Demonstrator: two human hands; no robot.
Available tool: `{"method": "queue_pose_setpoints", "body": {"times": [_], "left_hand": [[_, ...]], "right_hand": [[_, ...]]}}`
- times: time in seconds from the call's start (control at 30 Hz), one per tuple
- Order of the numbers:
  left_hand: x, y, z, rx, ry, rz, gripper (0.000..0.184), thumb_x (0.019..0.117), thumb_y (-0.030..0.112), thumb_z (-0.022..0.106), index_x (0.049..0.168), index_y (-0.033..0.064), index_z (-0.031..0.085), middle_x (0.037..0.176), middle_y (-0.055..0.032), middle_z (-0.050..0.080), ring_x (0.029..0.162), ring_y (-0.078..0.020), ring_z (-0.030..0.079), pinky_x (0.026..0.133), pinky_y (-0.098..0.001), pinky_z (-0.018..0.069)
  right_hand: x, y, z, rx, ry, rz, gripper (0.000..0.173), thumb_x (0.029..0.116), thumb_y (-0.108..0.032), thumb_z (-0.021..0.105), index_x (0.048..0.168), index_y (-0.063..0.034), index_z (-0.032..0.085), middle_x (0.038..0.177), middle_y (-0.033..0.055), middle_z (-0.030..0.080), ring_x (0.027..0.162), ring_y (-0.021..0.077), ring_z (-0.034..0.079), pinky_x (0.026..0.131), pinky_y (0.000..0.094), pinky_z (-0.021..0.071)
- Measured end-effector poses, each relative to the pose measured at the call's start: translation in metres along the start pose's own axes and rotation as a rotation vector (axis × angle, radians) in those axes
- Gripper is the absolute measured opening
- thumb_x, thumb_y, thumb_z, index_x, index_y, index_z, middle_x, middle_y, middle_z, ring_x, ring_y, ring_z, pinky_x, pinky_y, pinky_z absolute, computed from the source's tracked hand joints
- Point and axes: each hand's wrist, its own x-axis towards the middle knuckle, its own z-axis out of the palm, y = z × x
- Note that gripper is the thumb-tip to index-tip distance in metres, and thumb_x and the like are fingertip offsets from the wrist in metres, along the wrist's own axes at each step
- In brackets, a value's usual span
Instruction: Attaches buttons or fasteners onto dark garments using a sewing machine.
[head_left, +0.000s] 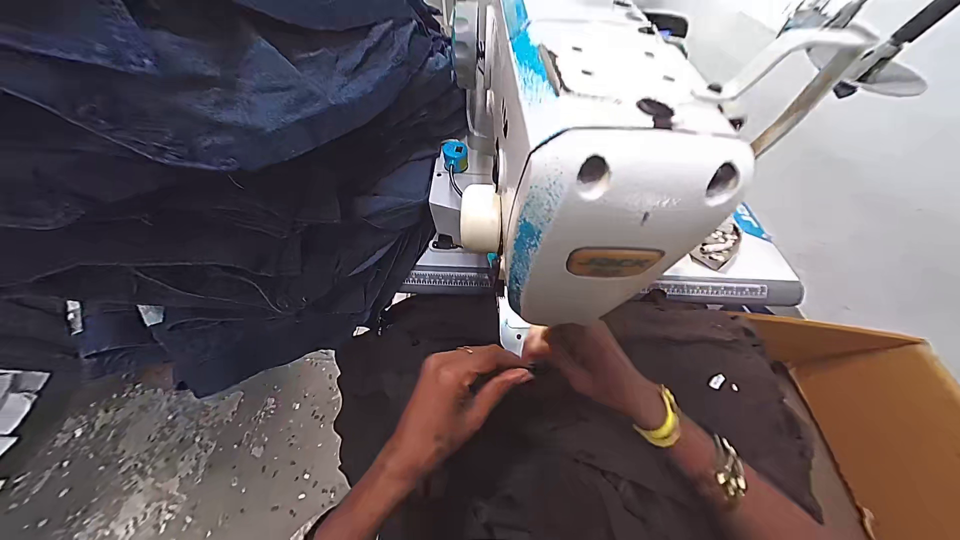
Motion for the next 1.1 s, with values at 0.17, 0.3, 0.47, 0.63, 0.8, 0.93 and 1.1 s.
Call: {"method": "queue_pose_setpoints", "body": {"times": [0.17,0.3,0.47,0.63,0.8,0.93,1.1], "left_hand": [[-0.016,-0.051,-0.075,0.309,0.184,-0.294,0.029,0.0977,0.036,0.062,0.098,0.0108,0.077,0.092,0.0042,0.075,0.084,0.0057,0.066,0.079,-0.0171,0.0529],[-0.033,-0.077,-0.079,0.438,0.166,-0.406,0.03,0.0963,0.036,0.062,0.098,0.0107,0.077,0.09,-0.001,0.075,0.081,-0.0016,0.068,0.076,-0.0262,0.0528],[-0.035,-0.075,-0.074,0.395,0.178,-0.449,0.03,0.0963,0.036,0.063,0.099,0.0102,0.077,0.091,0.0002,0.075,0.08,0.0011,0.067,0.076,-0.0231,0.0522],[-0.015,-0.067,-0.059,0.306,0.183,-0.339,0.027,0.0974,0.035,0.063,0.097,0.0122,0.078,0.091,0.0047,0.075,0.083,0.0073,0.066,0.077,-0.0147,0.051],[0.004,-0.067,-0.049,0.396,0.123,-0.314,0.029,0.0977,0.038,0.061,0.096,0.0141,0.078,0.086,0.0019,0.075,0.078,-0.0009,0.067,0.074,-0.0254,0.0518],[-0.004,-0.07,-0.043,0.545,0.082,-0.29,0.036,0.0977,0.043,0.058,0.096,0.0114,0.077,0.089,-0.0086,0.074,0.084,-0.0279,0.071,0.073,-0.0529,0.0528],[0.003,-0.056,-0.016,0.211,-0.064,-0.267,0.045,0.1058,0.037,0.047,0.136,0.0065,0.062,0.132,-0.0097,0.066,0.126,-0.0186,0.06,0.107,-0.0422,0.0459]], "right_hand": [[-0.012,0.007,-0.012,0.019,-0.001,0.325,0.032,0.0998,-0.03,0.061,0.107,0.0007,0.06,0.078,0.004,0.063,0.072,0.0101,0.06,0.071,0.0283,0.0508],[0.005,0.011,-0.003,0.033,-0.014,0.553,0.034,0.0887,-0.028,0.071,0.104,0.0007,0.063,0.071,-0.0031,0.058,0.066,0.0035,0.054,0.063,0.0248,0.0462],[0.009,0.009,-0.015,0.07,-0.075,0.581,0.029,0.0892,-0.019,0.069,0.107,0.0031,0.064,0.073,-0.0058,0.058,0.068,-0.0037,0.052,0.067,0.0174,0.0448],[-0.016,0.032,-0.037,-0.026,0.078,0.528,0.026,0.0973,-0.03,0.065,0.103,-0.0055,0.058,0.066,-0.0136,0.047,0.057,-0.0101,0.042,0.057,0.0108,0.0389],[-0.032,0.032,-0.044,-0.462,0.143,0.368,0.035,0.1016,-0.036,0.058,0.1,-0.0016,0.062,0.062,0.0026,0.054,0.052,0.0128,0.052,0.05,0.0293,0.0426],[-0.05,0.046,-0.074,-0.717,0.004,0.517,0.042,0.1003,-0.04,0.058,0.103,0.0016,0.067,0.063,0.0157,0.061,0.054,0.0369,0.063,0.047,0.0538,0.0463],[-0.046,0.071,-0.089,-0.786,0.097,0.561,0.022,0.0999,-0.015,0.061,0.102,0.0005,0.075,0.092,0.0225,0.073,0.085,0.0425,0.072,0.07,0.0603,0.0548]]}}
